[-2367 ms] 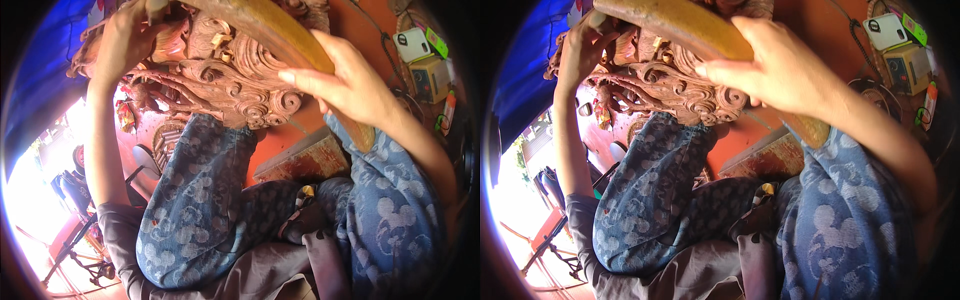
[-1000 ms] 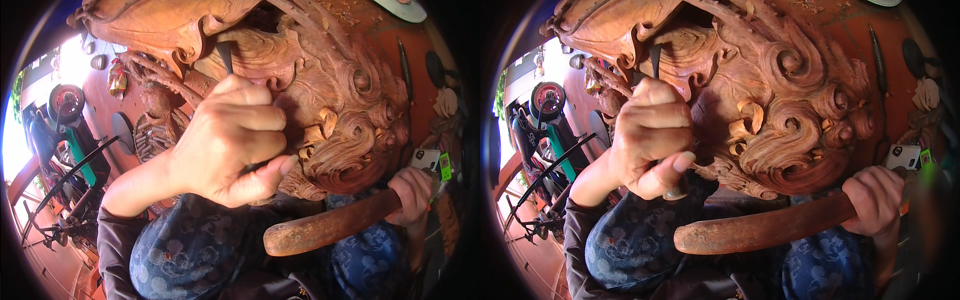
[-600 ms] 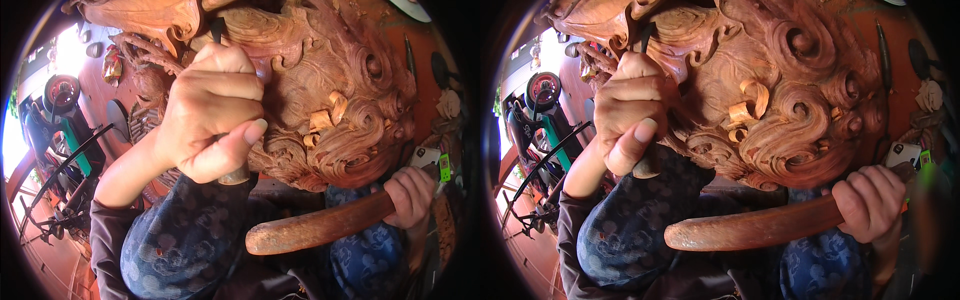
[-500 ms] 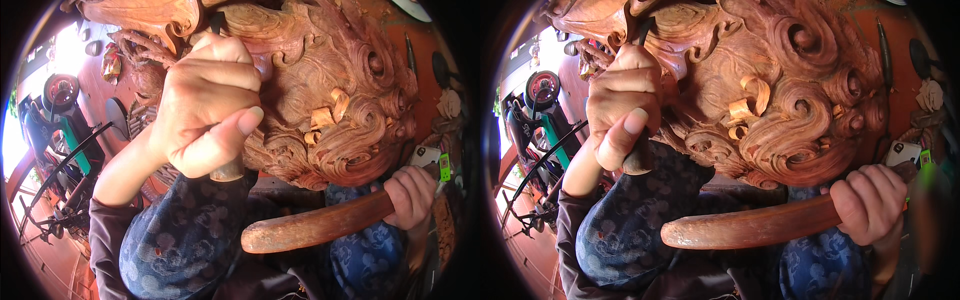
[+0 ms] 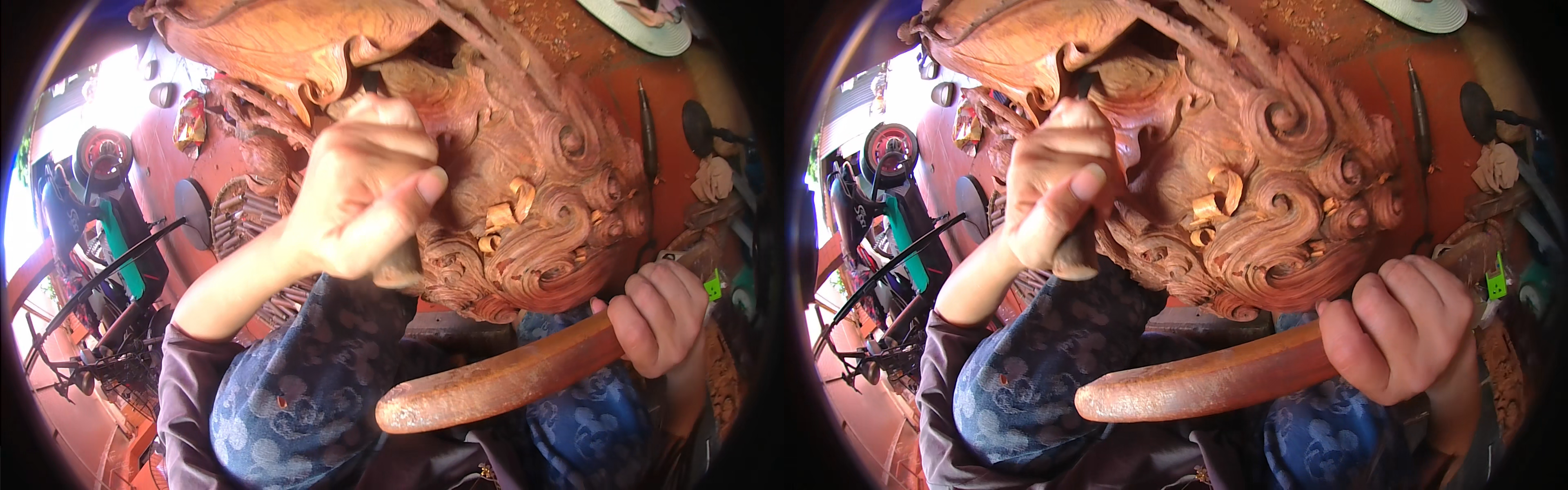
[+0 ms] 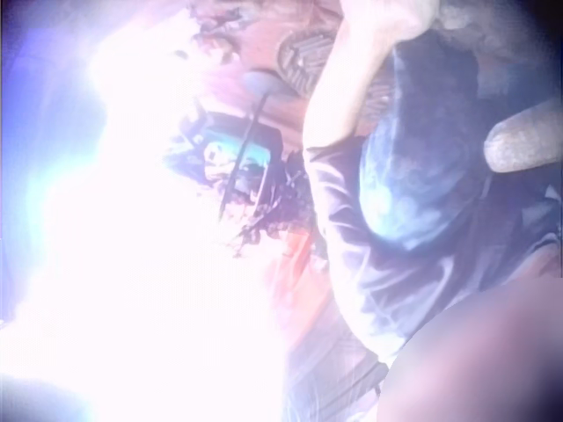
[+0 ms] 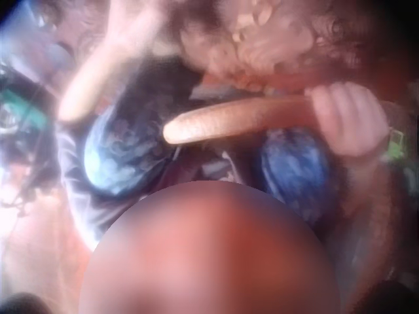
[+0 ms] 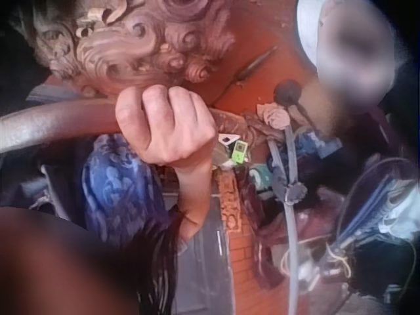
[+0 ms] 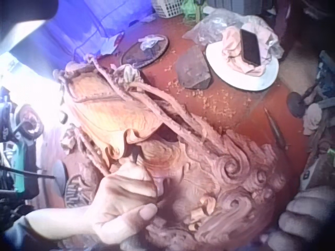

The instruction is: The person carves a large piece of wood using a chisel and mallet, striking the chisel to shape intricate patterns. The person occasionally switches chisels from a nearby basket and continues refining the carved details.

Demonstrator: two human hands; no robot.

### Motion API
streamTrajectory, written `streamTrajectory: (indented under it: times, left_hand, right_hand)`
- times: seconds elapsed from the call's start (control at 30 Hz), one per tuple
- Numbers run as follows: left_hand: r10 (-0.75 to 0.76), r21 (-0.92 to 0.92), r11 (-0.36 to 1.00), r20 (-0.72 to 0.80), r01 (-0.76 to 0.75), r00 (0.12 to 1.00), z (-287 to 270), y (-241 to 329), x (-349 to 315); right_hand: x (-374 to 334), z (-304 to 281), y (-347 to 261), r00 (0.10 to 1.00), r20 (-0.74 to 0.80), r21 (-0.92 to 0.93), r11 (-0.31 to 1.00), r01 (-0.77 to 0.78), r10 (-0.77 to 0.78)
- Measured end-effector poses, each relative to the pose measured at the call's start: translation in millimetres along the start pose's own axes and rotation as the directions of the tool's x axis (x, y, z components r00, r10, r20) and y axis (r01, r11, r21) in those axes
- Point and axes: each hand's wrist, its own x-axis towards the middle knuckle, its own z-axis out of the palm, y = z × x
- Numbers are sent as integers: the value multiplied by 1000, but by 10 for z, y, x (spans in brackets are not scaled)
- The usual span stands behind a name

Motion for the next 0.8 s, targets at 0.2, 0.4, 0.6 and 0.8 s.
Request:
streamTrajectory:
  times: [0.2,0.4,0.6,0.8]
  left_hand:
    - [58,126,990,6,-59,998,80,42,-36]
    - [86,89,992,78,-92,993,-28,-28,-109]
    - [-48,26,999,96,46,994,-108,49,-111]
    - [-89,-43,995,49,91,995,-87,56,8]
  right_hand:
    - [52,-52,49,998,-66,-46,999,-22,19]
    - [-11,60,18,999,-35,-51,999,8,-9]
    - [-21,93,15,999,-34,-24,999,28,-28]
    - [48,48,86,995,-92,-99,995,17,-26]
